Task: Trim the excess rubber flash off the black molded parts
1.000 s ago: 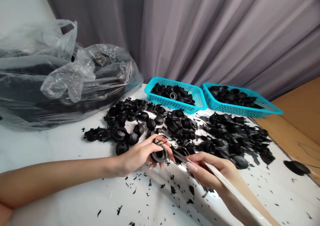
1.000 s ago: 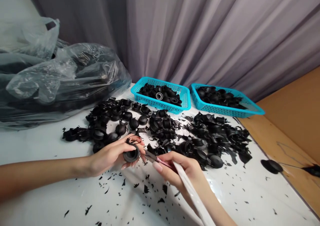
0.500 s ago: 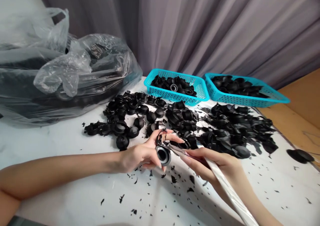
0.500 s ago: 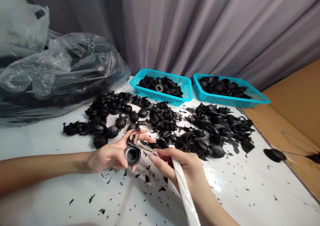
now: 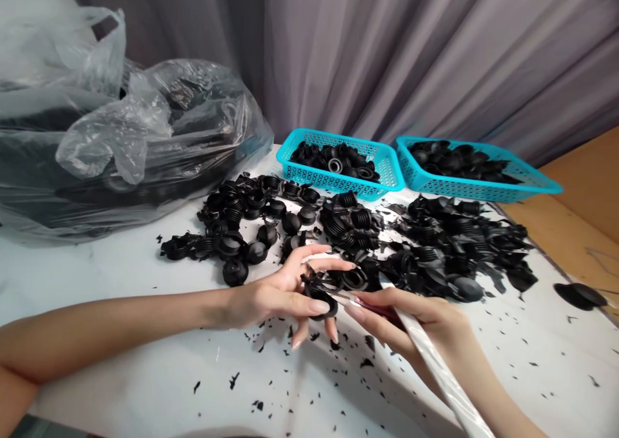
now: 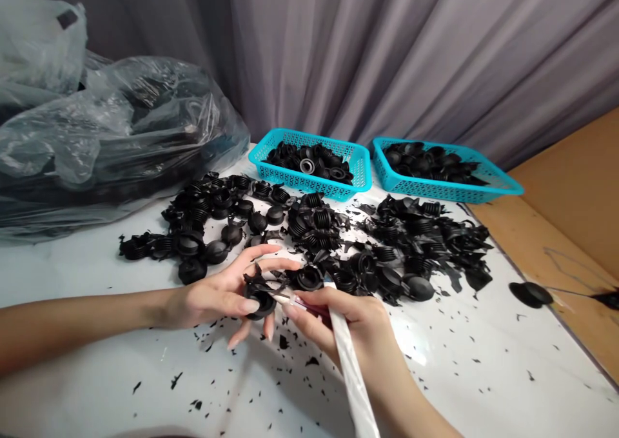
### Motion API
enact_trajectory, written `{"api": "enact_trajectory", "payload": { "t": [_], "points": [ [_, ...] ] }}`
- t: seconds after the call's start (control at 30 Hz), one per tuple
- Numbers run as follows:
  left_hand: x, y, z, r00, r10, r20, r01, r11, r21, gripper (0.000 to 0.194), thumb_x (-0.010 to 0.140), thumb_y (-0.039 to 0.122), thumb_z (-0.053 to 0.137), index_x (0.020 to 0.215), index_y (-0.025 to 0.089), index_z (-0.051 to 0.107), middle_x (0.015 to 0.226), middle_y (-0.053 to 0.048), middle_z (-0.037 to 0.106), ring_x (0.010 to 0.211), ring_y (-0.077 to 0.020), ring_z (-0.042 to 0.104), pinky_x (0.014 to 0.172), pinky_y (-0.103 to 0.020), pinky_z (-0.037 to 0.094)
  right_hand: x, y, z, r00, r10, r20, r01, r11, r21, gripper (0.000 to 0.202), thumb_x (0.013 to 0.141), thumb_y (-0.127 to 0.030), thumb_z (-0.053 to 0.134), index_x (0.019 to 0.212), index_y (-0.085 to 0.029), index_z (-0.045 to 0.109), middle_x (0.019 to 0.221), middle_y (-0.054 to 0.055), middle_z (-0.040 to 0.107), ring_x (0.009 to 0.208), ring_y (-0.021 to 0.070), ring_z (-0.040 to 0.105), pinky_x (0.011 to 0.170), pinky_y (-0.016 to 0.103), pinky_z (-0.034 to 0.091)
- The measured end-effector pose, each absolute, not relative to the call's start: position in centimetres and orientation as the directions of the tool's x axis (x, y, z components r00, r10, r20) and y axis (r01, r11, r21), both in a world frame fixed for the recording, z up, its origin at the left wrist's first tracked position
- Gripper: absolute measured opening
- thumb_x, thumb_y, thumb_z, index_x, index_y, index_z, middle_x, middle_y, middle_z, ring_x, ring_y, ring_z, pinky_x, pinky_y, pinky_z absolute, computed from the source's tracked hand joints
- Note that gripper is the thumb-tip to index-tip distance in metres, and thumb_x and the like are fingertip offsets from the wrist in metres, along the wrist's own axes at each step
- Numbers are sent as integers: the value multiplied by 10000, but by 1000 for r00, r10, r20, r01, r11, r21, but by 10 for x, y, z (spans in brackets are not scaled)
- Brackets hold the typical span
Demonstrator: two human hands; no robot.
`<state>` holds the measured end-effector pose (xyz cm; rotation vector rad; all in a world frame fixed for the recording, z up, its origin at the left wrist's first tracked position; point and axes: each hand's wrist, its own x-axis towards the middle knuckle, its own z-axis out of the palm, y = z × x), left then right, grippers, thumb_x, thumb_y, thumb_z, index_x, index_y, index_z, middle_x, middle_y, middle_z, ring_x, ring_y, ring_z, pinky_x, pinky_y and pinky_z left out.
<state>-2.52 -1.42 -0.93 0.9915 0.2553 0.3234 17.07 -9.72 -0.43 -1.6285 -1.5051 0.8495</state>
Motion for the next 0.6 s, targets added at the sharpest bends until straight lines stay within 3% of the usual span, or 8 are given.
{"api": "enact_trajectory", "payload": {
  "t": [0.1,0.17,0.37,0.5,0.6],
  "points": [
    [-24,-14,-11,942,306,-138,-89,624,776,545,716,97,503,1219,221,334,1189,-100,561,745,-157,608,593,-277,402,169,-96,1,131,991,-24,434,-79,-898,258,700,-476,694,683,-226,756,512,19,614,432,133,465,400,258,381],
    [-23,-15,-10,956,244,-163,-38,652,757,439,678,99,476,1111,142,417,933,-81,649,679,-148,573,647,-304,362,167,-96,4,156,987,-44,396,-103,-912,247,693,-475,697,681,-236,758,477,2,574,423,121,448,394,246,368],
    [-21,-19,-5,945,220,-243,61,610,790,110,849,236,435,895,150,485,714,-44,643,582,-125,505,586,-275,297,168,-93,2,226,973,-51,378,-136,-916,266,672,-485,704,661,-221,741,457,-8,494,418,105,383,367,241,306],
    [-19,-21,-2,897,260,-357,165,553,817,275,901,342,415,766,137,539,621,-19,593,507,-98,464,529,-251,311,170,-92,-4,198,980,-5,384,-82,-920,316,679,-514,685,687,-202,741,464,4,492,410,105,357,337,245,271],
    [-19,-22,-3,868,308,-388,173,545,820,296,913,398,398,770,158,494,556,12,552,436,-81,400,461,-231,270,168,-92,-1,208,976,-68,339,-137,-931,312,660,-505,699,678,-195,733,460,-4,454,424,106,332,359,255,257]
  ]
}}
